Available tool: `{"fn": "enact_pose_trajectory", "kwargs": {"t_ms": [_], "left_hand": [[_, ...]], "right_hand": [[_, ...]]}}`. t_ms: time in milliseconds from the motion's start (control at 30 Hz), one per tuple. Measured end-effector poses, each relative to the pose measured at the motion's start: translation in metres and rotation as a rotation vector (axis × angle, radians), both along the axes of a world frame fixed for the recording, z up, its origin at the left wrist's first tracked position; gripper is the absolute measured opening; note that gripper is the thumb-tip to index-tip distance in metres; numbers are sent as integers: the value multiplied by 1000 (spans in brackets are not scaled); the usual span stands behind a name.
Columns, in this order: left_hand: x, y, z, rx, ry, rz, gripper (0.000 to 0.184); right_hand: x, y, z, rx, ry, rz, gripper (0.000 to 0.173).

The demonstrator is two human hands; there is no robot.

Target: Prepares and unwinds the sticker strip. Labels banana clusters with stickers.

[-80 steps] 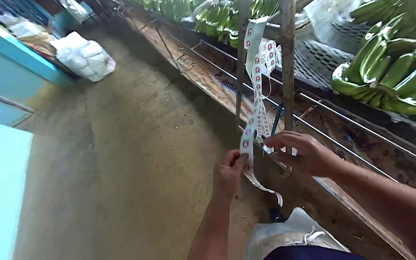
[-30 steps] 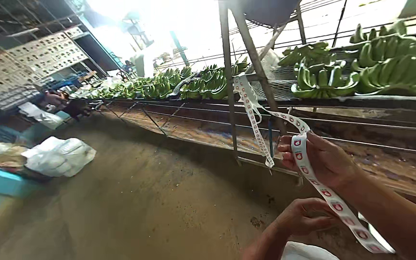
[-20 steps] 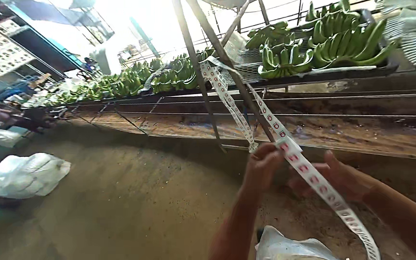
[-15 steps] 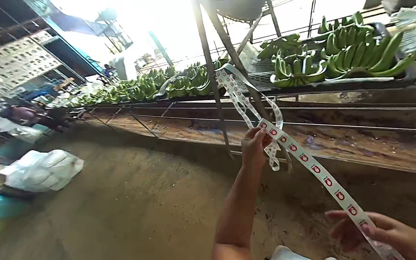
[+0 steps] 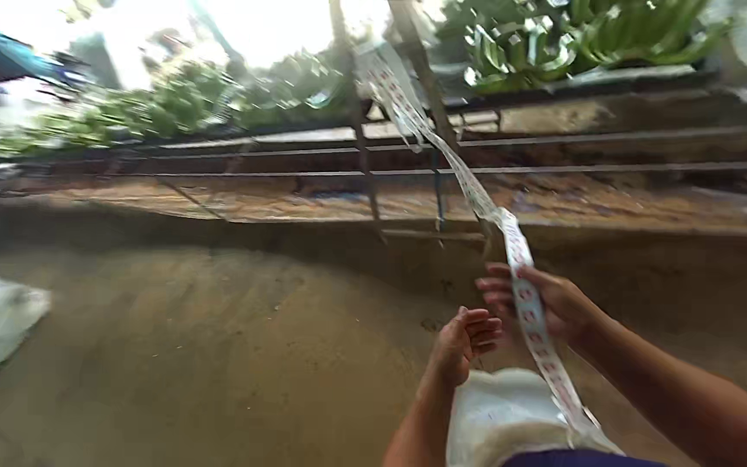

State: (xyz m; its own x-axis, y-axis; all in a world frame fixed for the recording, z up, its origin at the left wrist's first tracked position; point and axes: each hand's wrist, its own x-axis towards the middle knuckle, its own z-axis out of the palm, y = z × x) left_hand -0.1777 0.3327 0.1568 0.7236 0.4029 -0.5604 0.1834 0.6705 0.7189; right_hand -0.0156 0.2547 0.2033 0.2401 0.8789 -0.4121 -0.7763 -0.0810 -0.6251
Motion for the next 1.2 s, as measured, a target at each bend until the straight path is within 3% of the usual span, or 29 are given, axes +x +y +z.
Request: {"fn": "enact_pose_trajectory", "kwargs": {"t_ms": [133, 233, 300, 433, 533, 633, 700, 767, 800, 867, 933, 1100, 1200], "left_hand": [[-16, -19, -7, 70, -323, -225, 60], [-10, -24, 6, 71, -356, -153, 25], [-1, -18, 14, 94, -340, -37, 14], [26, 24, 20, 238, -286, 114, 15], [42, 45, 10, 337, -77, 221, 9], [39, 27, -25, 275, -134, 187, 37], [32, -12, -41, 151, -318, 65, 63], [19, -43, -49, -6, -460, -161, 77], [13, -56, -47, -1, -511, -256, 71], [4, -69, -34, 2, -598, -344, 40], [5, -69, -11, 39, -615, -307, 20], [48, -25, 35, 417, -385, 74, 17], [67, 5, 49, 468, -170, 220, 12]], "right_hand": [[3, 36, -4, -119, 132, -211, 45], [6, 48, -9, -107, 132, -230, 51], [11, 42, -22, -46, 65, -101, 67], [0, 3, -52, -25, -98, 243, 96], [-25, -29, -62, 16, -91, 405, 69], [-35, -37, -50, 145, 43, 226, 51], [-28, -32, -30, 191, 127, 22, 52], [-11, -26, -14, 172, 195, -166, 51], [-1, -24, -9, 150, 228, -249, 49], [18, -23, -8, 85, 258, -360, 48], [26, -28, -15, 64, 211, -344, 58], [1, -69, -41, 205, -153, 93, 93], [-20, -91, -35, 172, -153, 205, 92]]}}
